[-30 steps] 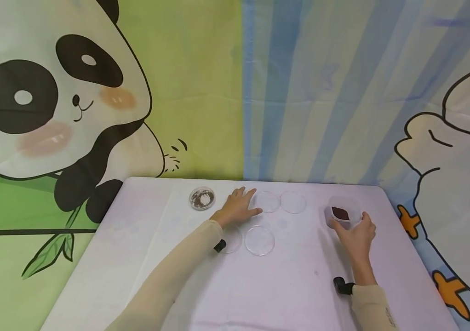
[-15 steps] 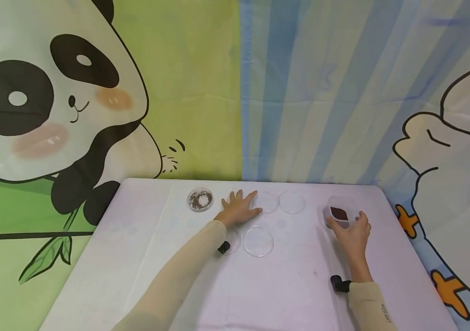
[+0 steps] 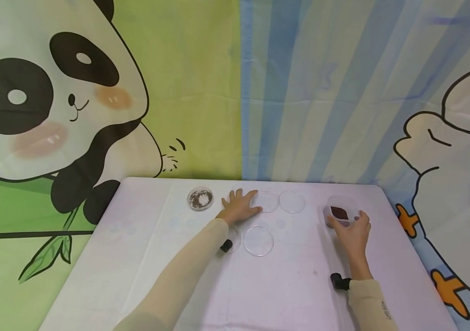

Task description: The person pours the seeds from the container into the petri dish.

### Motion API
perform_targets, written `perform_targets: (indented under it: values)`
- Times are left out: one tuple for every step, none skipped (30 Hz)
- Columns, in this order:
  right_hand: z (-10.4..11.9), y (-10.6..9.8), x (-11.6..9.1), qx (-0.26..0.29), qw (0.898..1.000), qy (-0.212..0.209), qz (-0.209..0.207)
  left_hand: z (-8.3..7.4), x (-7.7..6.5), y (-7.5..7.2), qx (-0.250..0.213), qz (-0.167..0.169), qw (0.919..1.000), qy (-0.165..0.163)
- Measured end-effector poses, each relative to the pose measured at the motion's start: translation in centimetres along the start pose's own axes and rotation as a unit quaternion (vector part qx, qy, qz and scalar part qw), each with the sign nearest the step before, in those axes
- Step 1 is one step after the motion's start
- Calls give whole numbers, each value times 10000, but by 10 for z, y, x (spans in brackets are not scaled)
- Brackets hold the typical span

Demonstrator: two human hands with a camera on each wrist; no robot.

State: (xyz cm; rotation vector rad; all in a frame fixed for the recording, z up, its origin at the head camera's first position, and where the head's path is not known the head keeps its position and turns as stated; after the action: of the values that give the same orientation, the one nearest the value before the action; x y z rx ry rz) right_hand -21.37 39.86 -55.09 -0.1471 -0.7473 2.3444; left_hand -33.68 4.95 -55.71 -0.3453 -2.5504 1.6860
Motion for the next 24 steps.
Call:
perform_targets:
  values:
    - [1,0,0,21,10000,-2,-10,0,0,0,-6,9,10000,-10]
    - [1,0,-1,55,10000,-4,-22,0,0,0,-6,19,10000,-15]
    - [2,0,-1,101,9999,-13,-39,1,0,0,-5,21,10000,-15]
    - [4,0,-2,160,9999,-17,-48,1,0,1,5,23,10000,-16]
    - [5,0,-3,203,9998,-38,-64,1,1,1,12,25,10000,-14]
    - [7,0,-3,251,9996,-58,-79,1,1,1,20,20,10000,-8]
    - [9,0,-3,302,9995,-92,-96,1,1,1,24,18,10000,-4]
    - [11,1,-4,365,9992,-134,-96,1,1,1,28,14,10000,-3]
    - [13,1,-5,414,9989,-183,-96,1,1,1,25,14,10000,1]
    - [16,1,-5,453,9987,-227,-87,1,1,1,23,16,10000,7]
    - [19,2,-5,488,9983,-291,-95,1,0,1,7,21,10000,12]
    - [22,2,-6,517,9980,-357,-88,0,0,0,-4,27,10000,19]
    - [25,3,-6,526,9976,-437,-81,0,0,0,-11,34,10000,22]
    - [28,4,-6,544,9972,-518,-61,0,0,0,-14,35,10000,26]
    - [32,5,-7,560,9965,-613,-54,0,0,0,-21,34,10000,29]
    - [35,7,-7,573,9958,-709,-33,0,0,0,-23,26,10000,31]
    - [38,8,-8,569,9950,-819,-20,1,0,1,-27,18,10000,30]
    - [42,10,-8,555,9942,-923,-2,1,0,1,-25,7,10000,28]
    - [45,11,-9,543,9932,-1033,11,1,0,1,-29,1,10000,20]
    - [48,13,-9,554,9922,-1119,33,2,0,1,-31,-2,10000,18]
    - [51,15,-10,537,9912,-1207,42,2,1,1,-34,-2,10000,10]
    - [54,16,-10,502,9905,-1279,57,2,1,2,-30,6,10000,5]
    - [57,18,-10,485,9896,-1349,78,2,1,1,-29,15,10000,1]
    - [60,19,-11,482,9887,-1414,107,3,0,2,-13,28,10000,-3]
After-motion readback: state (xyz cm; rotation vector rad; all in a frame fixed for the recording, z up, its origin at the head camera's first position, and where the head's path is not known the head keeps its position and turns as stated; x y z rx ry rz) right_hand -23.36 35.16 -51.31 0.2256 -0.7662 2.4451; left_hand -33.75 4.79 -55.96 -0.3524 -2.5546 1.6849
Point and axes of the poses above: each hand's wrist, its own x-axis towards the middle knuckle, its own y-axis out of the palm, z = x × y, the point moved 7 cm from there along x, towards the middle knuckle, and after that the axes turned 10 degrees about -z, right-handed, at the moved point
